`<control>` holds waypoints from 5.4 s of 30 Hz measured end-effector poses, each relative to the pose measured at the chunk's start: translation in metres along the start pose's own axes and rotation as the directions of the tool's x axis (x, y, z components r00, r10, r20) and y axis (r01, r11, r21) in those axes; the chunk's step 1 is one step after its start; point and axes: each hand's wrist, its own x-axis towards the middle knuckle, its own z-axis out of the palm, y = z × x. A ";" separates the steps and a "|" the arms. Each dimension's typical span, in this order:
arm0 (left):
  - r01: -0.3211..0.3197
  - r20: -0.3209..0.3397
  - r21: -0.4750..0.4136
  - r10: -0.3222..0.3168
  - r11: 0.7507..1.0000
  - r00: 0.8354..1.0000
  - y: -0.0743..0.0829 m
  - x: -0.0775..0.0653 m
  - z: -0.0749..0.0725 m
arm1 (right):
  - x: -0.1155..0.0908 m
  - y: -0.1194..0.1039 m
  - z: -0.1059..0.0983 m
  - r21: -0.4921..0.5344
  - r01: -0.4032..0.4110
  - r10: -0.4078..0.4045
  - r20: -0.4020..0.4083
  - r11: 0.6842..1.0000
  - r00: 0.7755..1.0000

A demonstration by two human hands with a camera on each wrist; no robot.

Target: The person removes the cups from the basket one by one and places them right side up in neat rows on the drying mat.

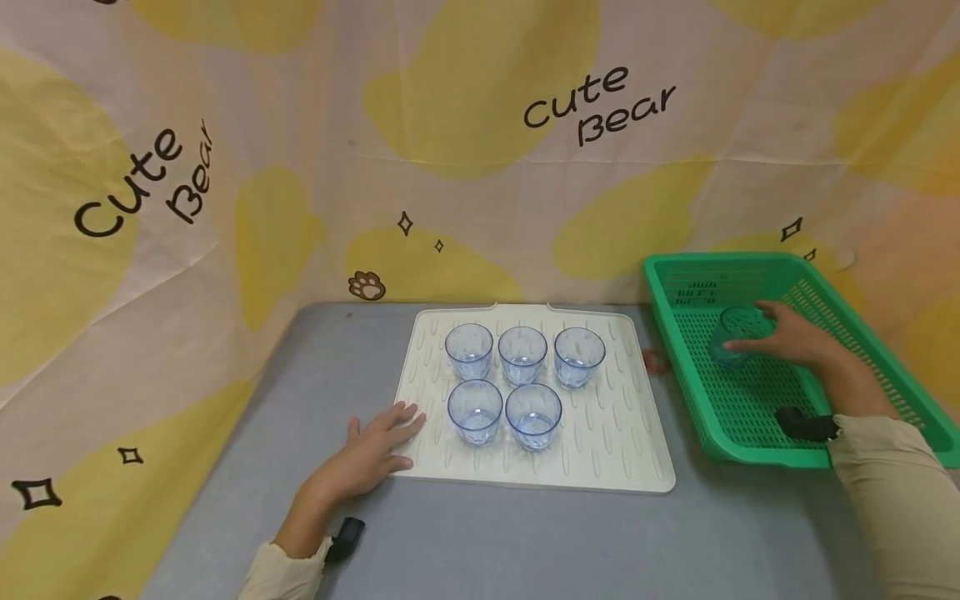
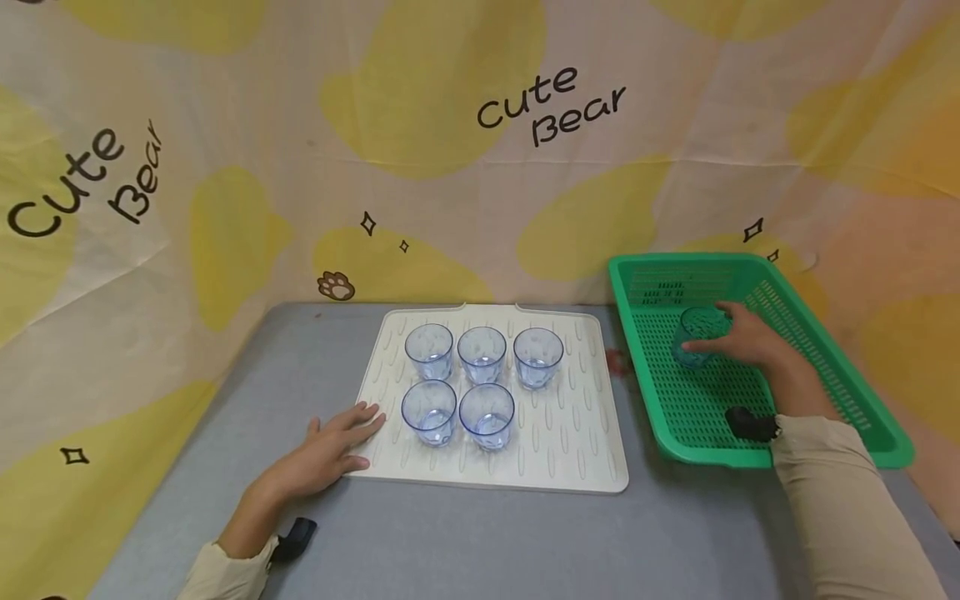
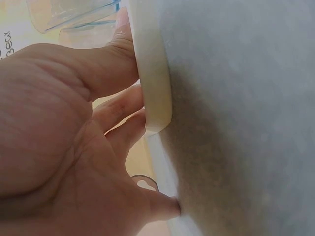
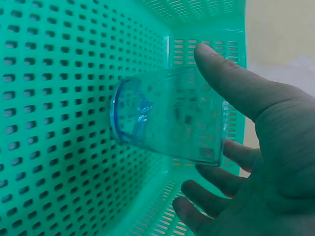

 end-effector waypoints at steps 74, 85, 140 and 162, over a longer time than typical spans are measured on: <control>0.004 0.013 0.001 -0.004 1.000 1.000 -0.001 0.001 0.000 | -0.002 -0.009 0.003 0.338 0.057 -0.039 -0.062 0.939 0.997; 0.006 0.012 0.010 -0.006 1.000 1.000 -0.001 0.001 0.000 | -0.008 -0.011 0.005 0.338 0.104 -0.078 -0.092 0.936 0.993; 0.023 0.023 0.025 -0.023 0.999 0.999 -0.001 0.002 0.000 | -0.079 -0.066 0.028 0.220 0.450 -0.375 -0.311 0.866 0.873; 0.001 0.021 0.042 -0.002 0.999 1.000 -0.003 0.003 0.000 | -0.086 -0.091 0.054 0.292 0.445 -0.385 -0.242 0.847 0.891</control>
